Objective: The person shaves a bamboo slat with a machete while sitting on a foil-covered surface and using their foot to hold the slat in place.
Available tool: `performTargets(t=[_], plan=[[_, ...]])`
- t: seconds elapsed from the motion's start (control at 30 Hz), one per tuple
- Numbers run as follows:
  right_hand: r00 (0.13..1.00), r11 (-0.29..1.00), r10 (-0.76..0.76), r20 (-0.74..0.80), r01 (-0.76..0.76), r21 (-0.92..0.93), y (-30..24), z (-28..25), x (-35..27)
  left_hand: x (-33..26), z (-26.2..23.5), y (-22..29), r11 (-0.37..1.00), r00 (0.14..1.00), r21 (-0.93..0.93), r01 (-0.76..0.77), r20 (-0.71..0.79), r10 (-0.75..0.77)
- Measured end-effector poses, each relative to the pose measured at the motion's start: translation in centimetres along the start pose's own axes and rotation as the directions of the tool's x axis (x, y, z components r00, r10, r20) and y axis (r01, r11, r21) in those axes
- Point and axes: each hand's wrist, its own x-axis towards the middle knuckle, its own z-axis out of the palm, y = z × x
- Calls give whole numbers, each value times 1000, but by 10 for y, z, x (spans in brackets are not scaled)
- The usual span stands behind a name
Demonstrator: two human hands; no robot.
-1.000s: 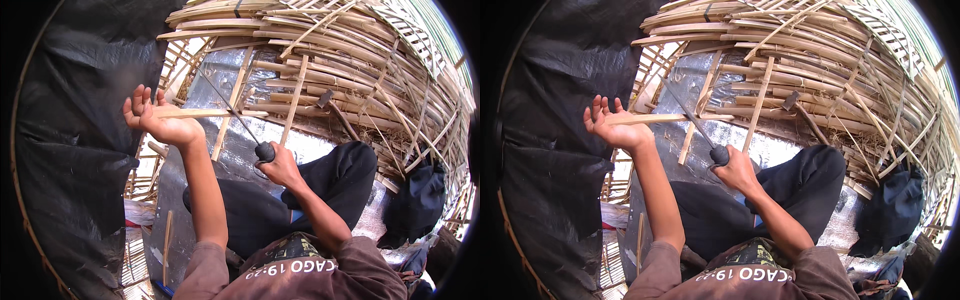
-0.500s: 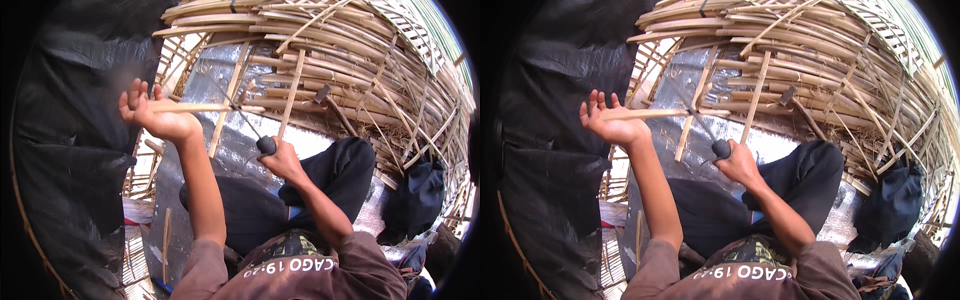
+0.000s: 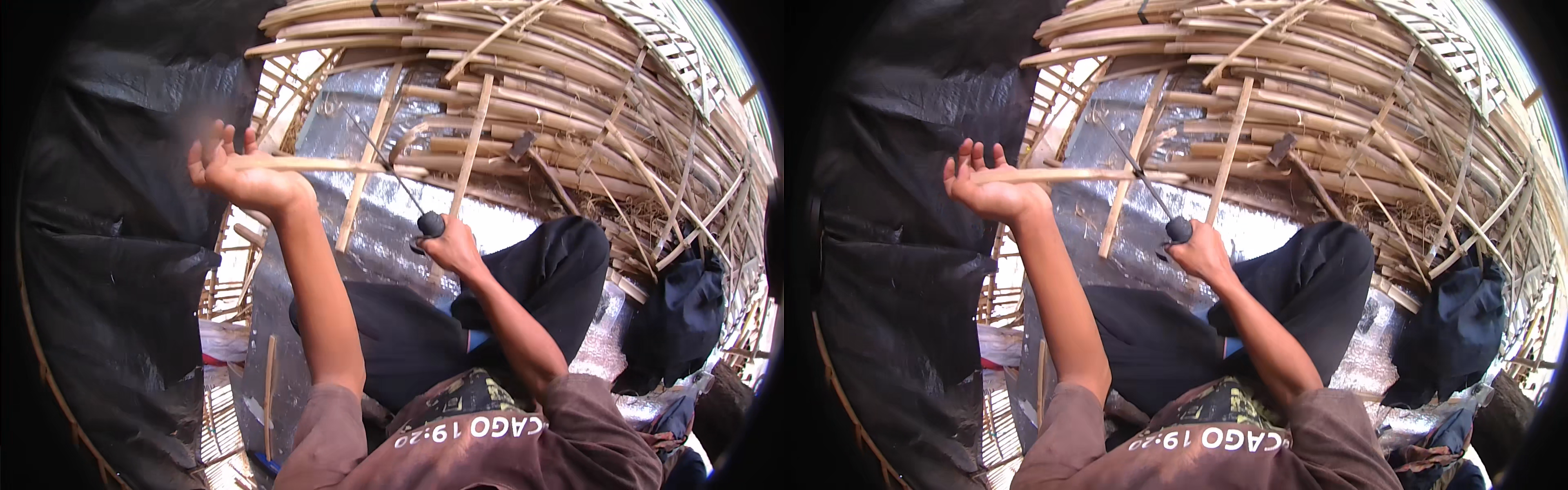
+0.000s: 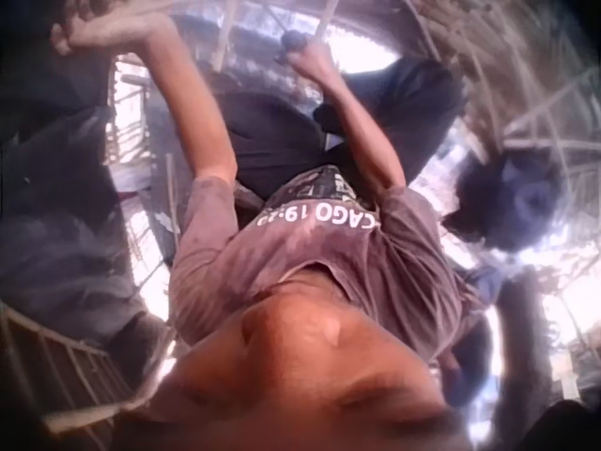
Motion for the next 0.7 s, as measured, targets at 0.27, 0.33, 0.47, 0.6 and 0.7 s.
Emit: performTargets(t=[0.27,0.33,0.47,0.6,0.7], plan=[[966,956,-258,21,252,152,-64,-14,-62,-8,-1,1,998,999,-59,22,51,-19],[965,959,-261,5,259,116,-61,-12,-60,-9,1,1,999,999,-46,23,43,-21],[987,986,149,-67,-153,-69,60,21,18,-12,6,2,999,997,-42,16,71,-13],[978,967,197,-61,-204,-152,69,15,21,-19,5,0,998,988,-69,-12,155,22],[985,977,164,-55,-170,-132,67,13,11,-21,20,6,992,985,-96,79,162,-63]])
